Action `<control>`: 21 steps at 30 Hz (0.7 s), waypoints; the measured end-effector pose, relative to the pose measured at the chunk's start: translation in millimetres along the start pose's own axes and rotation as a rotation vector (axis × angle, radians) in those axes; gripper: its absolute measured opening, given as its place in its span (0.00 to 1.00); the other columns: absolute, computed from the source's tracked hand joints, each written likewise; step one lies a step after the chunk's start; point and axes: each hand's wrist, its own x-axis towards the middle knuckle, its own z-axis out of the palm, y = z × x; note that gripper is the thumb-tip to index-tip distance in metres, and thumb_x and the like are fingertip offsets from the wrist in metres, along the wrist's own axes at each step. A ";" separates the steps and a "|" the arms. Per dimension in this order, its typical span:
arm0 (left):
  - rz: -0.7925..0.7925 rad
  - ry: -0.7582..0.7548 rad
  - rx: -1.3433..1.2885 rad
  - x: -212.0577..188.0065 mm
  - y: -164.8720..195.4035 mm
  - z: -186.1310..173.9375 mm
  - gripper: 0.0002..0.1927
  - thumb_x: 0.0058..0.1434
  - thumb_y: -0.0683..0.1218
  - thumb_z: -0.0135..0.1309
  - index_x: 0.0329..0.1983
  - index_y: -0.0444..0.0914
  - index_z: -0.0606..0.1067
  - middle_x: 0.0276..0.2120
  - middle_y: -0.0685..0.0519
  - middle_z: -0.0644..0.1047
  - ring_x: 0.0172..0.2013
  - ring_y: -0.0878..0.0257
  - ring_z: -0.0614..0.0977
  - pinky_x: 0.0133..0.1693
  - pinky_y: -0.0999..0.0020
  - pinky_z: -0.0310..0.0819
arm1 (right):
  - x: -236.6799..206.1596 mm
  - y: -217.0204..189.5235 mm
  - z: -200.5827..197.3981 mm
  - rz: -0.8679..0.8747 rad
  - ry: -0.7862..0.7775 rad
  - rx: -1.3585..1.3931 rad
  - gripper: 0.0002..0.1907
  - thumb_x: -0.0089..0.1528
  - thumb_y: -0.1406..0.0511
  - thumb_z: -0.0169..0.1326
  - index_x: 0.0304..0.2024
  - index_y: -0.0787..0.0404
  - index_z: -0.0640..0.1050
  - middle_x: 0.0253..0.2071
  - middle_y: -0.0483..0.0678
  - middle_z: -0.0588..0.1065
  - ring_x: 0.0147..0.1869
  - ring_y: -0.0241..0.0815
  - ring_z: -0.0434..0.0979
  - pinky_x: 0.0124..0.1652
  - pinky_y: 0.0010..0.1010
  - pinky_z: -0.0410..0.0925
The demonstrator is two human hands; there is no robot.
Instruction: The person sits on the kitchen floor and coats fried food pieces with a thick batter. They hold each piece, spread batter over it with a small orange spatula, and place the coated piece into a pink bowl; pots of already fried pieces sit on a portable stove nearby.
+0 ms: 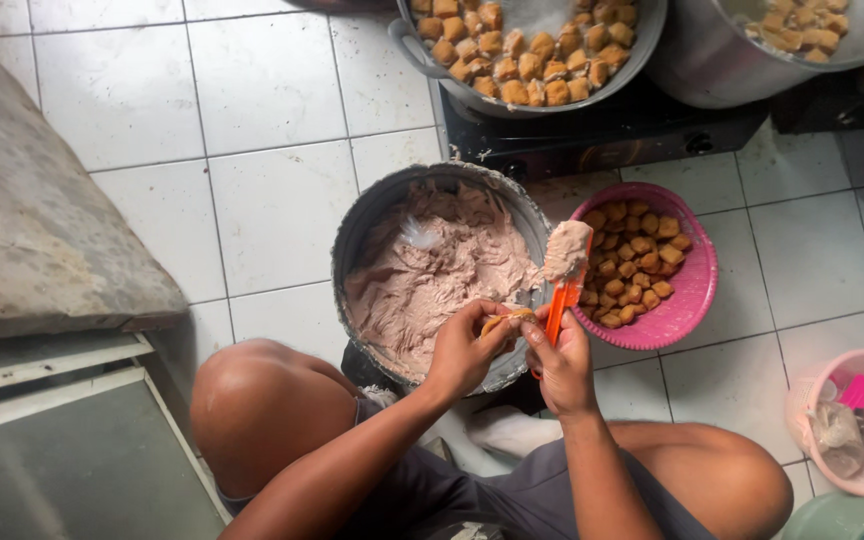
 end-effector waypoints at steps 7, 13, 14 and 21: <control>-0.137 0.036 -0.324 10.8 6.1 -9.0 0.11 0.65 0.47 0.57 0.42 0.34 0.75 0.33 0.52 0.81 0.31 0.66 0.81 0.36 0.72 0.79 | -12.9 0.1 -8.8 -0.030 0.015 -0.153 0.10 0.71 0.63 0.51 0.46 0.64 0.72 0.25 0.38 0.63 0.22 0.25 0.56 0.21 0.19 0.52; -0.054 0.155 -0.399 20.1 26.1 -26.0 0.09 0.64 0.45 0.59 0.41 0.33 0.77 0.35 0.53 0.80 0.35 0.67 0.83 0.41 0.68 0.83 | -35.3 20.2 4.9 0.091 -0.110 -0.072 0.21 0.75 0.56 0.36 0.52 0.66 0.74 0.27 0.40 0.63 0.25 0.27 0.55 0.24 0.20 0.53; -0.015 0.155 -0.316 18.4 27.3 -26.2 0.10 0.65 0.44 0.60 0.43 0.32 0.78 0.34 0.51 0.80 0.34 0.67 0.81 0.40 0.69 0.80 | -34.3 24.4 7.2 0.100 -0.126 -0.062 0.21 0.75 0.56 0.36 0.54 0.65 0.73 0.28 0.40 0.63 0.27 0.27 0.56 0.26 0.19 0.53; 0.187 -0.039 -0.226 6.4 27.8 -20.0 0.15 0.72 0.43 0.54 0.57 0.29 0.76 0.46 0.47 0.82 0.51 0.61 0.78 0.53 0.64 0.74 | -25.9 39.8 9.2 -0.167 -0.076 -0.437 0.15 0.75 0.61 0.41 0.55 0.65 0.72 0.37 0.42 0.66 0.40 0.32 0.61 0.41 0.24 0.60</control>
